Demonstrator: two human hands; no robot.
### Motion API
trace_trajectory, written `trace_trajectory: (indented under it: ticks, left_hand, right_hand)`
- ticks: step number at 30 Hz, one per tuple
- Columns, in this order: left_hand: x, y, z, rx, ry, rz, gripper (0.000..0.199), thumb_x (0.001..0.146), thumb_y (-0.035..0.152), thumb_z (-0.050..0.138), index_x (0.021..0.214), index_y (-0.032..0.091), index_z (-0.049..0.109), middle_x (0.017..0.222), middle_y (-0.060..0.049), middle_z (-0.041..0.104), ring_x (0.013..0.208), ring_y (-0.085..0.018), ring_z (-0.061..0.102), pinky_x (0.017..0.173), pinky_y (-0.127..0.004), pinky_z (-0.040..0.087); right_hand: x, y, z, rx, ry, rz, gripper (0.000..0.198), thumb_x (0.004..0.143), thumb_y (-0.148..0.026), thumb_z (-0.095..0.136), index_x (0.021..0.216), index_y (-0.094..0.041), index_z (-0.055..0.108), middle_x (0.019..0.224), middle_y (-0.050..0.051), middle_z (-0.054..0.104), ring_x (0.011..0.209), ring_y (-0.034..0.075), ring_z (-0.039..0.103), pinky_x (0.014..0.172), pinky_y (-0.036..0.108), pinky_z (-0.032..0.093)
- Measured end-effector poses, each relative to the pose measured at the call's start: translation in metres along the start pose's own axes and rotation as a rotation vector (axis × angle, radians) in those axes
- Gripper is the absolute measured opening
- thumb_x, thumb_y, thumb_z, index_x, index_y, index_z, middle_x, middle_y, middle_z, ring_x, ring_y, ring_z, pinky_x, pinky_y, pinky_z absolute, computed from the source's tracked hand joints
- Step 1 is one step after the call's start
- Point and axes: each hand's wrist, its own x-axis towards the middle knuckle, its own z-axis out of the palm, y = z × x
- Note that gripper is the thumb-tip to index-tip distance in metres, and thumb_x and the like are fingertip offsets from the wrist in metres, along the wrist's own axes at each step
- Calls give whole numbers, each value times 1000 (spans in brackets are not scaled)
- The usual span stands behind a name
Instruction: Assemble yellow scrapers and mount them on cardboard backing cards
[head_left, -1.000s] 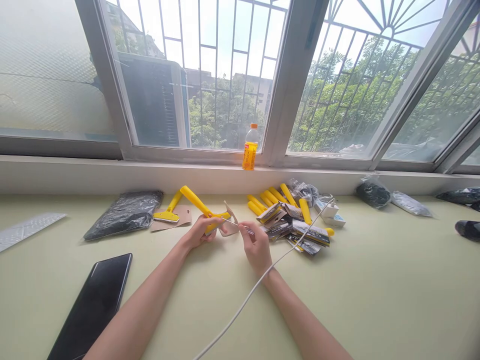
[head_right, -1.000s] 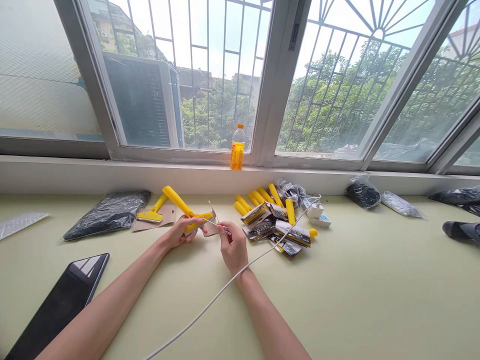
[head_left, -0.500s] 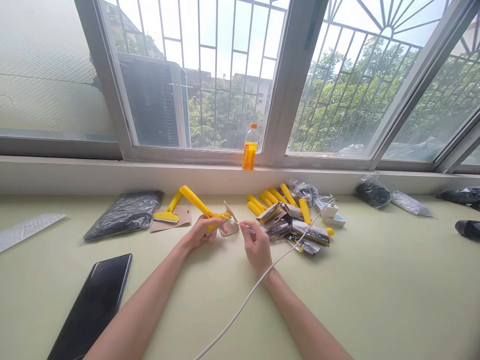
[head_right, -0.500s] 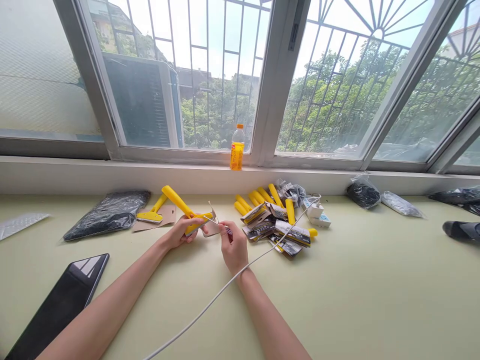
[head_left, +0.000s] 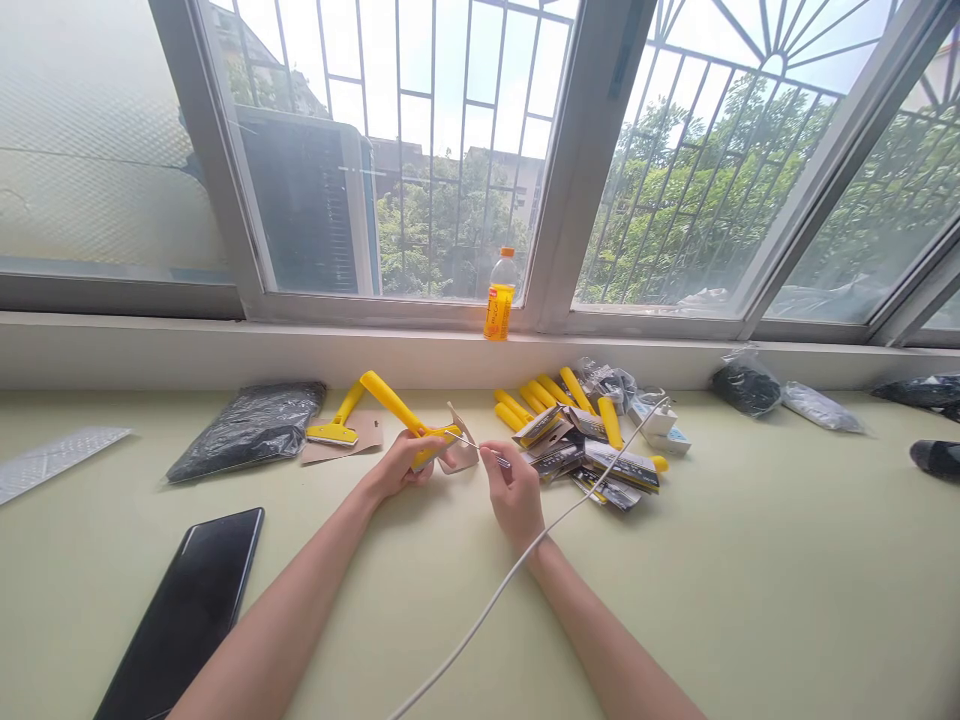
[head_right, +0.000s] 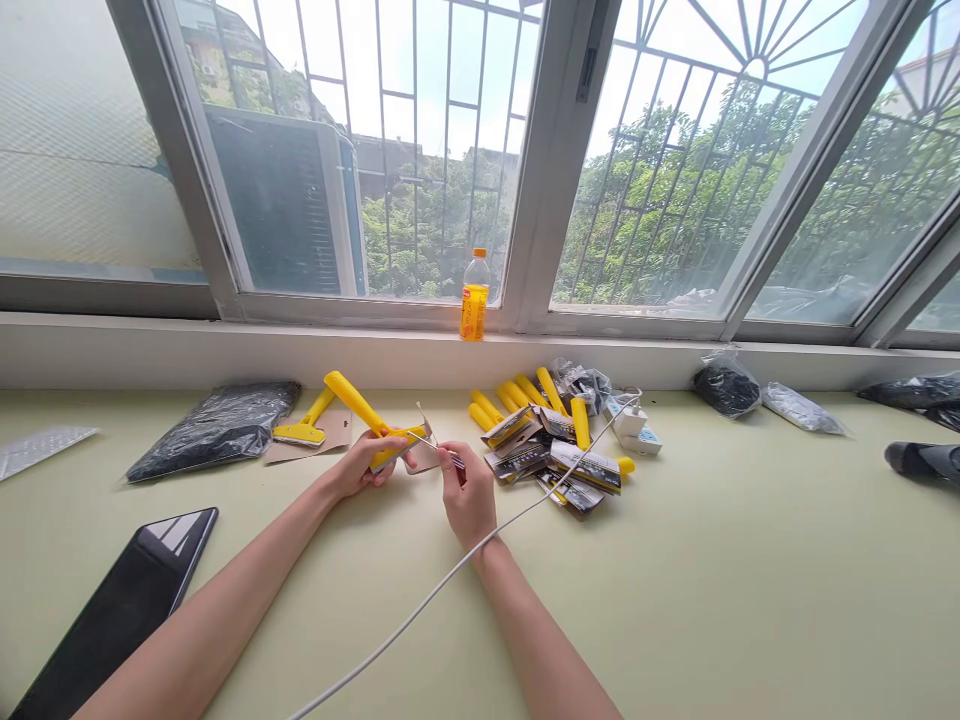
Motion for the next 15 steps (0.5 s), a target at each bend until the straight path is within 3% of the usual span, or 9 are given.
trace_trajectory:
  ticks: [15]
  left_hand:
    - [-1, 2, 0, -13, -14, -15, 29, 82, 39, 66, 97, 13, 67, 84, -10, 75, 39, -7, 39, 38, -24, 21]
  right_hand:
    - [1, 1, -1, -5, -19, 6, 28, 103, -43, 56, 105, -18, 69, 86, 4, 68, 68, 14, 57, 60, 25, 42]
